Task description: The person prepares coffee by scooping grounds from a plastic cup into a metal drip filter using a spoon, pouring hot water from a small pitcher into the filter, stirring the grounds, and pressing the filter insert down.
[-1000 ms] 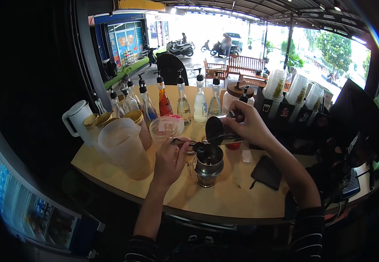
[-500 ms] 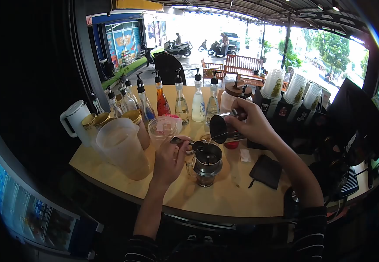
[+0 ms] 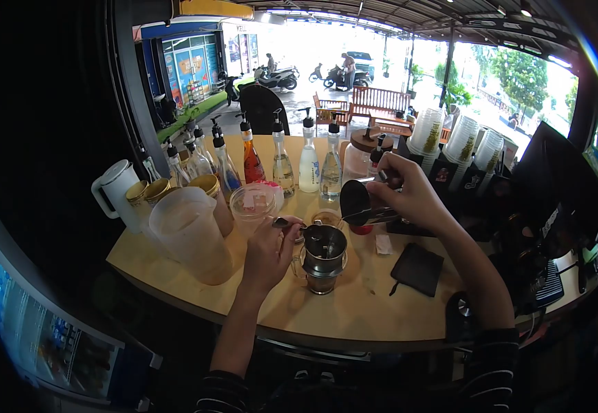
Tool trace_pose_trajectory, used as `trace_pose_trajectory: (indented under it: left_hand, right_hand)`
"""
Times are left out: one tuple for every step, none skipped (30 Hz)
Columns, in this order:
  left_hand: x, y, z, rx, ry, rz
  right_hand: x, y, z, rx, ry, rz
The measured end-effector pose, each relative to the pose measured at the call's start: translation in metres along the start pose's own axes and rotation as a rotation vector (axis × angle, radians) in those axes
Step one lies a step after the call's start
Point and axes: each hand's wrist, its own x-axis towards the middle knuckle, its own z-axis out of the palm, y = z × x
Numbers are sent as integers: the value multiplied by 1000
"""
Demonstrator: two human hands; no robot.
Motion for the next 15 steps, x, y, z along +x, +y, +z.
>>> trace_pose_trajectory:
  left_hand:
    - [0,-1,1,-7,-2,0]
    - [0,-1,1,-15,-5,0]
    - [0,0,1,-14,-5,1]
    - [0,2,1,-15,-3,9]
    - [1,4,1,-15,-1,17]
    - [1,5,1,-15,1,17]
    - [1,6,2,-27,0,5]
    - [0,7,2,-39,-1,-9]
    - [0,8,3,-38,2,-10]
    - [-1,9,4,-42,13,5]
    - [-1,9,5,-44,25,22]
    - [-2,10,6,-43,26,22]
    - [-3,9,6,-31,20,30]
    - [-3,9,7,-19,13,37]
    - [-3,10,7,-19,15,38]
  right_hand:
    - [1,7,0,0,0,-1]
    - [3,19,3,59,33,-48]
    - [5,31,5,118,65,-96]
    - [5,39,8,119,66,-97]
    - [4,46,11,302,89,-40]
    - [4,50,14,485,110,17]
    - [1,53,19,484,106,16]
    - [-5,55,24,612,142,96]
    - [-10,58,30,739,180,177]
    - [-15,64,38,738,177,176]
    - [-18,75,48,773,238,280]
    - [-21,89,61,807,300,385]
    - [-24,117,77,848,325,358]
    - [-27,143,92,888,352,331]
    - [-32,151,104,950,391,353]
